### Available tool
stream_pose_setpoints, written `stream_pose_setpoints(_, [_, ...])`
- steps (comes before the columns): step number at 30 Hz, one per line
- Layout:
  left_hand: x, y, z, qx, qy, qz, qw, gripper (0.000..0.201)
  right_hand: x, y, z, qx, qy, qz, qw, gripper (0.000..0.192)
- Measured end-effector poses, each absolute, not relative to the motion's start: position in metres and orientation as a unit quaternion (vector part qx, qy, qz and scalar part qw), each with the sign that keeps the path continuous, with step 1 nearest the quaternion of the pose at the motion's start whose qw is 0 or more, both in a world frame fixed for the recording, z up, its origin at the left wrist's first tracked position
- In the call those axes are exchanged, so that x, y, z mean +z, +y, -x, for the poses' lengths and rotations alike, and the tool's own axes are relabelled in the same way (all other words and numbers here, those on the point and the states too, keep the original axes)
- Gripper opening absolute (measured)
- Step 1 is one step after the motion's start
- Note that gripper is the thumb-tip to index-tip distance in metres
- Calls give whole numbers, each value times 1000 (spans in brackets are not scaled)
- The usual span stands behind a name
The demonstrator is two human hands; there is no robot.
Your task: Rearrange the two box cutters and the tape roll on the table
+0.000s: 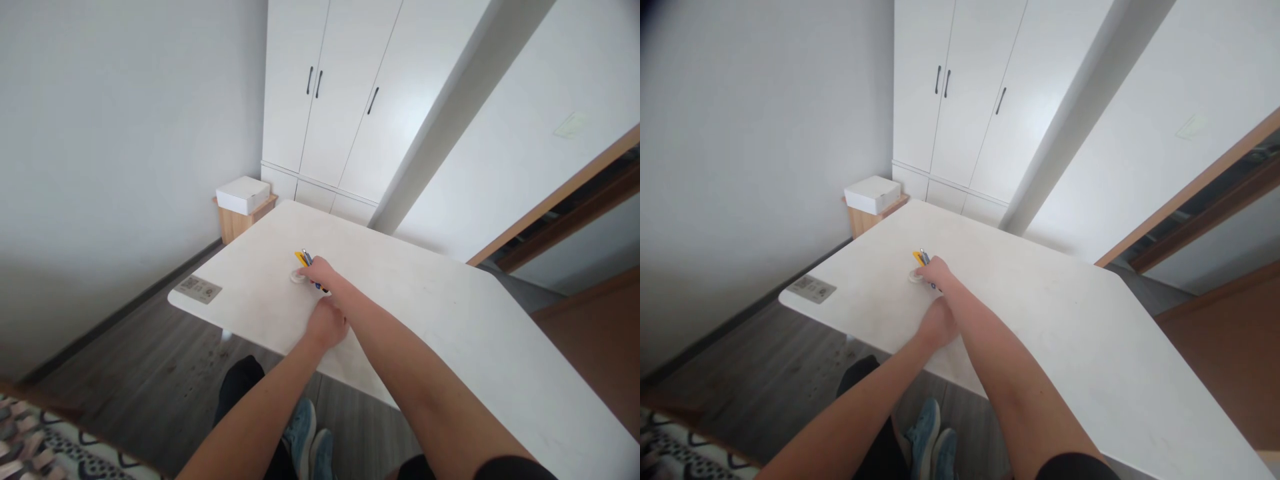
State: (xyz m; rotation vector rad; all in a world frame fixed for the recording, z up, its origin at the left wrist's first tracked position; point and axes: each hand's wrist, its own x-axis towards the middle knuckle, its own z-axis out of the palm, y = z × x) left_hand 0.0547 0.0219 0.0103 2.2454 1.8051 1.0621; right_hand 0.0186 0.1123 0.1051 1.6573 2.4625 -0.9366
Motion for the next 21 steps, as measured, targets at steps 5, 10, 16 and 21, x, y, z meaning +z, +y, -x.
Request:
stream_pose_setpoints(5, [11, 21, -54, 342, 587, -732, 46, 23, 97, 120, -23, -266, 783, -562, 9, 37])
stream_pose_setpoints(10, [18, 18, -54, 344, 589, -728, 60, 22, 92, 126, -28, -262, 781, -567, -16, 46])
stream_pose_setpoints(16, [23, 14, -53, 357, 594, -717, 66, 22, 96, 135, -31, -250, 780, -573, -19, 45])
stream_pose_setpoints(21, [18, 15, -54, 368, 593, -709, 102, 21, 110, 124, -16, -245, 789, -560, -65, 38])
